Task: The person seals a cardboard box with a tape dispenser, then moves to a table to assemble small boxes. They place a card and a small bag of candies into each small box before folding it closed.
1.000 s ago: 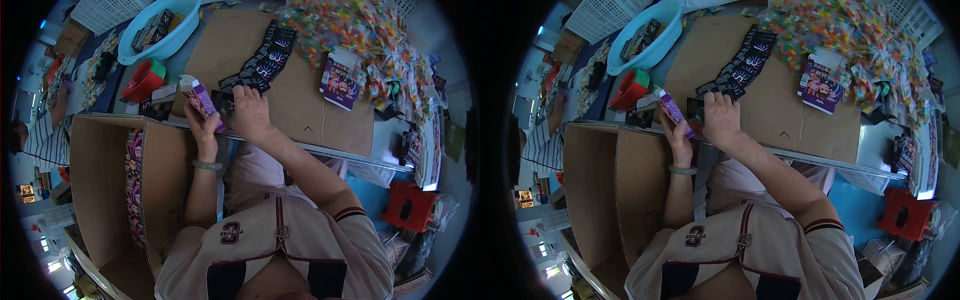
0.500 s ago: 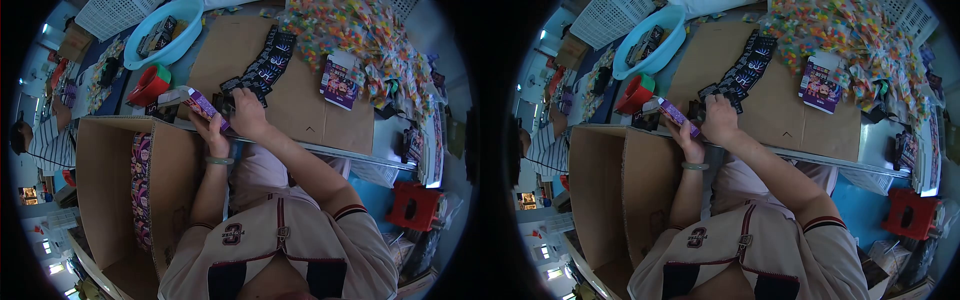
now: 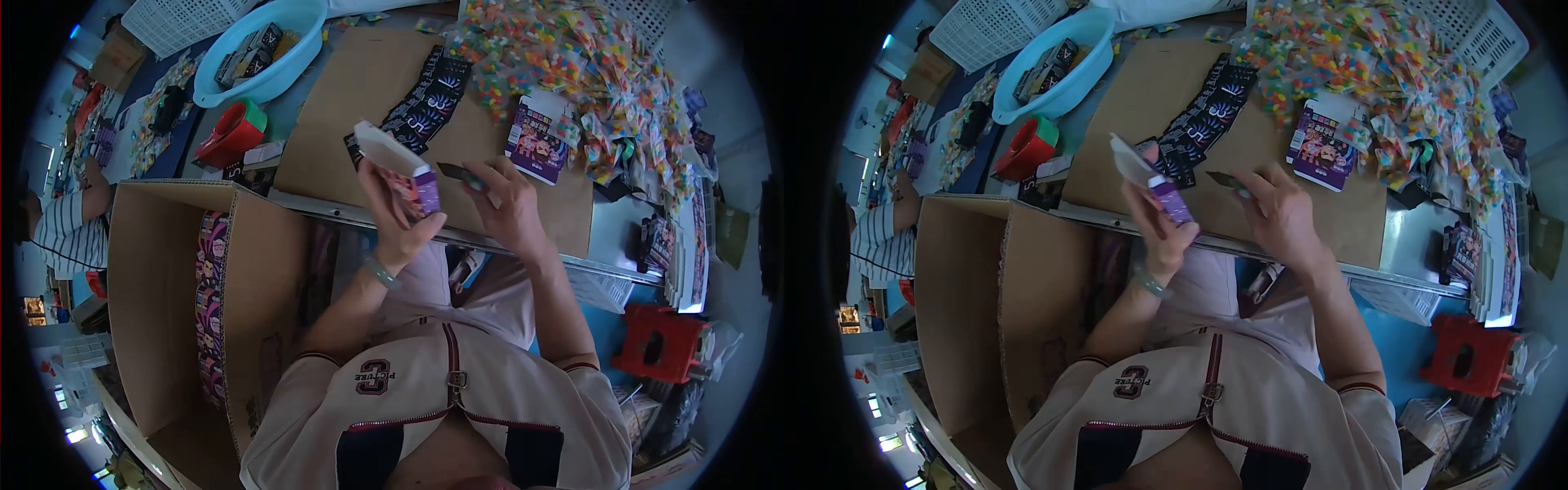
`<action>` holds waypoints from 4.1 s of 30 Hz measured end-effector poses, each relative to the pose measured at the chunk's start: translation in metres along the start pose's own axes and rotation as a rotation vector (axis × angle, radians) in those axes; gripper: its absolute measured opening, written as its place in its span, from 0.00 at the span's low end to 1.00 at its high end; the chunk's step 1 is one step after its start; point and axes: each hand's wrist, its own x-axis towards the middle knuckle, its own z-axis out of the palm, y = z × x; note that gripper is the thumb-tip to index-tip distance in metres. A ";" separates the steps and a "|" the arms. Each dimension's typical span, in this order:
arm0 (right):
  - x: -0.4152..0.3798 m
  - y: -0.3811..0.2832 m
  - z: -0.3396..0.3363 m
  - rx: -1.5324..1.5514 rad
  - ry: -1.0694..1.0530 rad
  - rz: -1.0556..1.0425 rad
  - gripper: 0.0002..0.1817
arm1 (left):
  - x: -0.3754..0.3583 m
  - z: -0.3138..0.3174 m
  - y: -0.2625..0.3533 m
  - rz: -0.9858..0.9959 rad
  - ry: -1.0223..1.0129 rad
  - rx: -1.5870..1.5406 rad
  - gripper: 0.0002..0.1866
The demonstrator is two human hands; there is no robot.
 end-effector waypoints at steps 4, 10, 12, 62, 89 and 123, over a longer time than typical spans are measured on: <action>-0.021 0.044 0.006 -0.076 -0.013 -0.190 0.26 | -0.009 0.040 -0.033 -0.072 -0.043 0.127 0.58; -0.016 0.047 -0.038 0.564 0.307 0.262 0.30 | -0.018 0.032 -0.029 0.081 -0.040 0.743 0.53; -0.011 0.016 -0.069 0.583 0.281 0.287 0.26 | -0.020 0.035 -0.028 0.075 -0.036 0.766 0.53; 0.015 -0.006 -0.019 -0.142 0.034 -0.468 0.20 | -0.029 0.039 -0.040 0.079 0.155 0.641 0.49; -0.017 0.001 0.020 0.046 0.239 -0.155 0.25 | -0.020 0.010 -0.026 0.328 -0.027 0.624 0.31; 0.001 0.011 -0.033 0.137 -0.065 -0.229 0.09 | 0.040 -0.011 0.016 0.170 -0.454 0.480 0.11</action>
